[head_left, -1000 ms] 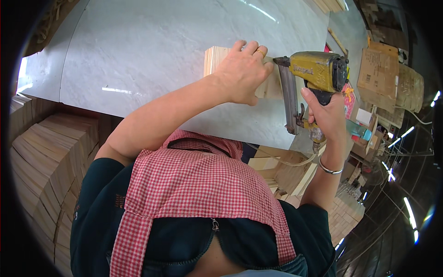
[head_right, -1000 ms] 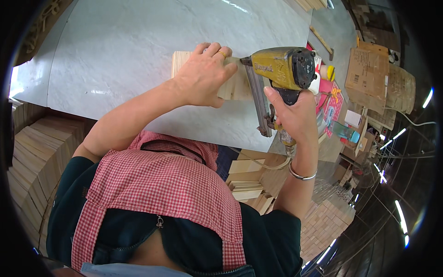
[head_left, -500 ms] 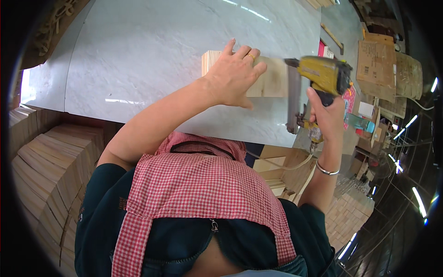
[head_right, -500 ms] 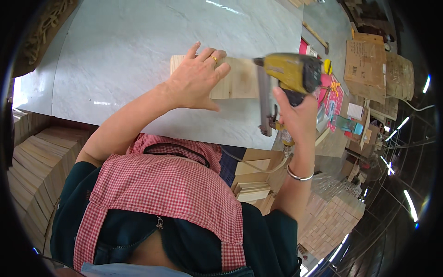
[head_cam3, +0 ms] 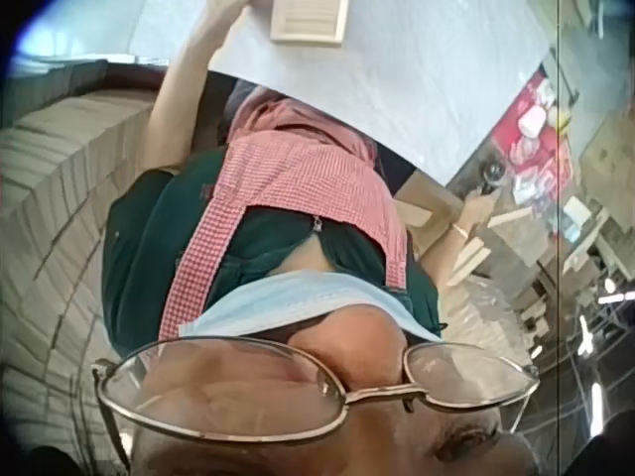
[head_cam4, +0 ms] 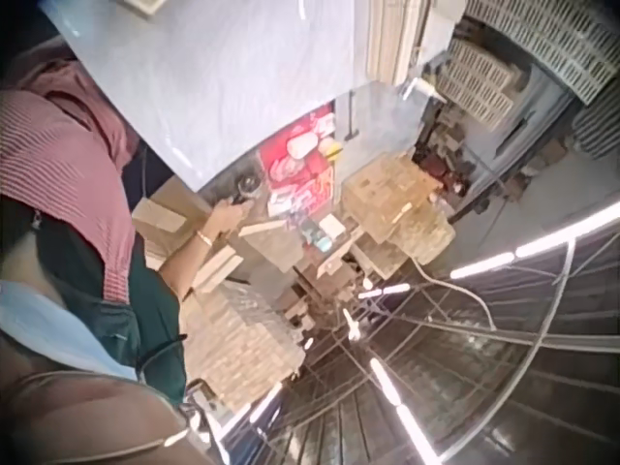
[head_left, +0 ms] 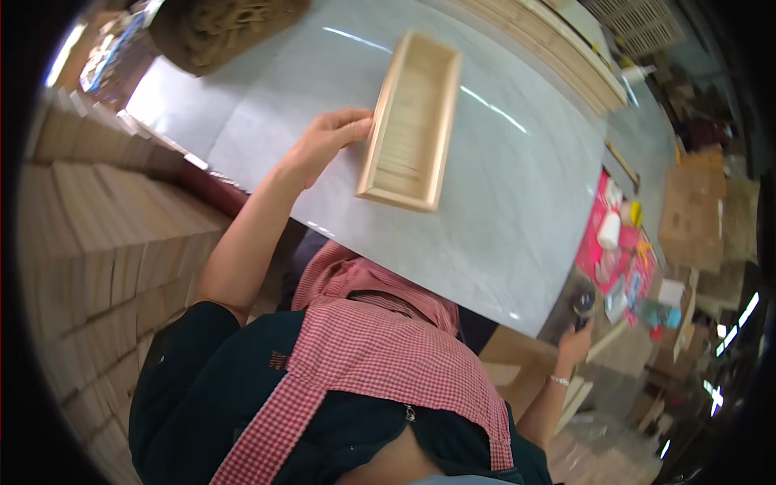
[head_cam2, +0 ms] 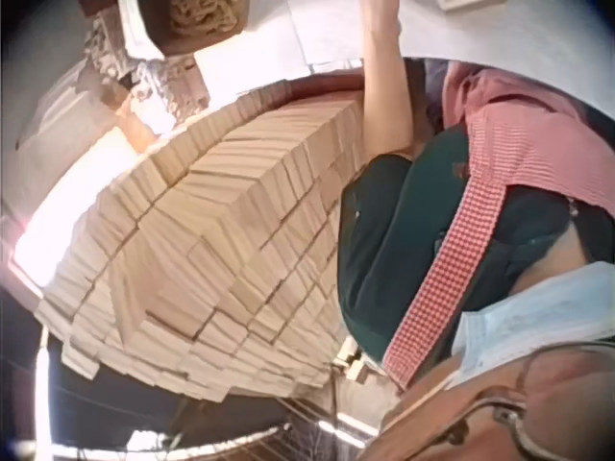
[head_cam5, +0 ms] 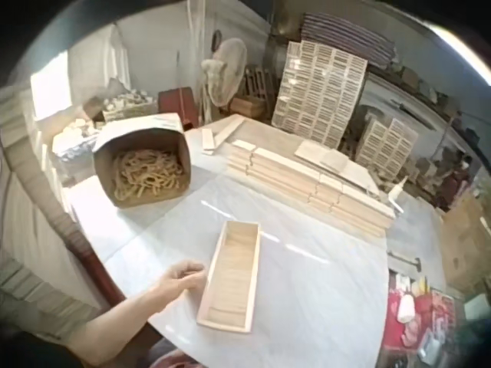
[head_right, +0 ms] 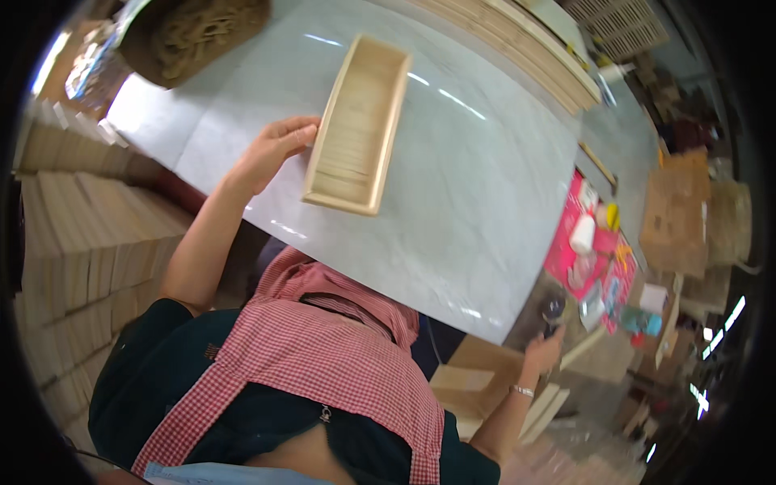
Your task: Assembling wooden boxes by applying glue to joints and using a nail gun to secure panels.
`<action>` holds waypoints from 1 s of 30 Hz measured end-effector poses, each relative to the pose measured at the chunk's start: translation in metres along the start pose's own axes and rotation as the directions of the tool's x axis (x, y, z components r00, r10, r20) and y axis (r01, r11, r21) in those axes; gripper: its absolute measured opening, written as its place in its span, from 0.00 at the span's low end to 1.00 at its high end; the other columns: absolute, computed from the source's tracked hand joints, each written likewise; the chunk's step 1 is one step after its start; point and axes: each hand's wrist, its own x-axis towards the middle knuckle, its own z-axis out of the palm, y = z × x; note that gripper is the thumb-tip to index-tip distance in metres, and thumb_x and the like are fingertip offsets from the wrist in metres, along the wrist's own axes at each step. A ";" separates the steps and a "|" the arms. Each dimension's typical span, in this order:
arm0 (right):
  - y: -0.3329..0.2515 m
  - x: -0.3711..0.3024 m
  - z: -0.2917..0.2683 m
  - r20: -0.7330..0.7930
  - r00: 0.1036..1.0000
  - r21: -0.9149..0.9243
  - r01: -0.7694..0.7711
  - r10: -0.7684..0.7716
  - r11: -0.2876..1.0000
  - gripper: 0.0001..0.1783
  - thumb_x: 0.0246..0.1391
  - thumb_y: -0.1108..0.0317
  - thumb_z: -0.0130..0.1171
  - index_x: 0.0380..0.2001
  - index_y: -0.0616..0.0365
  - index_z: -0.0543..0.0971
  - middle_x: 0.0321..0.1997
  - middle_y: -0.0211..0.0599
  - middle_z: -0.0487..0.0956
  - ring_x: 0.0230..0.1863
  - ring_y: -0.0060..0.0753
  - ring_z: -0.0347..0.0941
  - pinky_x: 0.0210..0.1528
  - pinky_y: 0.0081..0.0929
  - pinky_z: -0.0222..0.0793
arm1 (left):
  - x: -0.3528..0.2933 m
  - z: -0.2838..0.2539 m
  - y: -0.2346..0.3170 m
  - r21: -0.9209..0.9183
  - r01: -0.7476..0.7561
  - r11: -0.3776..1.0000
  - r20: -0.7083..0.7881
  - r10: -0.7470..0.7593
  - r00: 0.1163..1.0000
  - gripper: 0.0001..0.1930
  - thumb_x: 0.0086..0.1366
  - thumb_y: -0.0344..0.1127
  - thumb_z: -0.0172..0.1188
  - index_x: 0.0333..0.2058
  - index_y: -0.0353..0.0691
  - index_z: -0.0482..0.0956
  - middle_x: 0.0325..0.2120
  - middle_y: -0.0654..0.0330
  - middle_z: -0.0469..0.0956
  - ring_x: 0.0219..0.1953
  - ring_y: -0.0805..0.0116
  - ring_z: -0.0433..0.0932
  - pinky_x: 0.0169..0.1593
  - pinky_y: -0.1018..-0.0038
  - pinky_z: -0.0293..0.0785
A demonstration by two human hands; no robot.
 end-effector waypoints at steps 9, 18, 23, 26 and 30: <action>-0.065 0.029 -0.018 -0.402 0.886 0.390 0.392 -0.229 0.833 0.24 0.57 0.69 0.61 0.57 0.66 0.76 0.48 0.55 0.83 0.49 0.58 0.78 0.58 0.43 0.71 | -0.078 0.050 -0.017 0.935 -0.350 0.055 0.224 0.675 0.704 0.23 0.57 0.39 0.69 0.51 0.44 0.77 0.52 0.55 0.76 0.53 0.59 0.76 0.68 0.50 0.58; -0.275 -0.072 -0.011 -0.445 0.562 0.553 0.785 -0.697 0.280 0.20 0.55 0.68 0.62 0.51 0.65 0.78 0.48 0.47 0.80 0.50 0.49 0.74 0.56 0.41 0.69 | -0.110 0.063 0.013 0.984 -0.128 -0.127 0.175 0.494 0.852 0.11 0.61 0.32 0.62 0.43 0.48 0.78 0.37 0.66 0.79 0.47 0.64 0.76 0.69 0.52 0.58; -0.313 -0.093 -0.020 -0.451 0.468 0.603 0.787 -0.760 0.127 0.20 0.53 0.69 0.62 0.50 0.63 0.79 0.47 0.46 0.80 0.48 0.50 0.73 0.56 0.41 0.68 | -0.176 0.049 0.037 0.965 -0.233 -0.123 0.247 0.729 0.639 0.08 0.62 0.31 0.62 0.40 0.47 0.78 0.36 0.65 0.79 0.43 0.67 0.75 0.65 0.58 0.63; -0.316 -0.092 -0.014 -0.491 0.458 0.598 0.796 -0.741 0.096 0.20 0.53 0.69 0.62 0.49 0.61 0.79 0.48 0.44 0.79 0.49 0.50 0.72 0.56 0.41 0.67 | -0.192 0.050 0.046 0.967 -0.204 -0.150 0.243 0.776 0.581 0.07 0.63 0.32 0.60 0.40 0.47 0.77 0.37 0.65 0.78 0.43 0.66 0.74 0.65 0.58 0.63; -0.314 -0.097 -0.009 -0.539 0.453 0.572 0.816 -0.711 0.086 0.18 0.53 0.69 0.62 0.48 0.59 0.79 0.49 0.42 0.78 0.49 0.49 0.72 0.56 0.41 0.66 | -0.204 0.046 0.051 0.969 -0.175 -0.173 0.240 0.822 0.516 0.06 0.63 0.33 0.58 0.40 0.47 0.76 0.37 0.65 0.78 0.42 0.66 0.74 0.64 0.59 0.64</action>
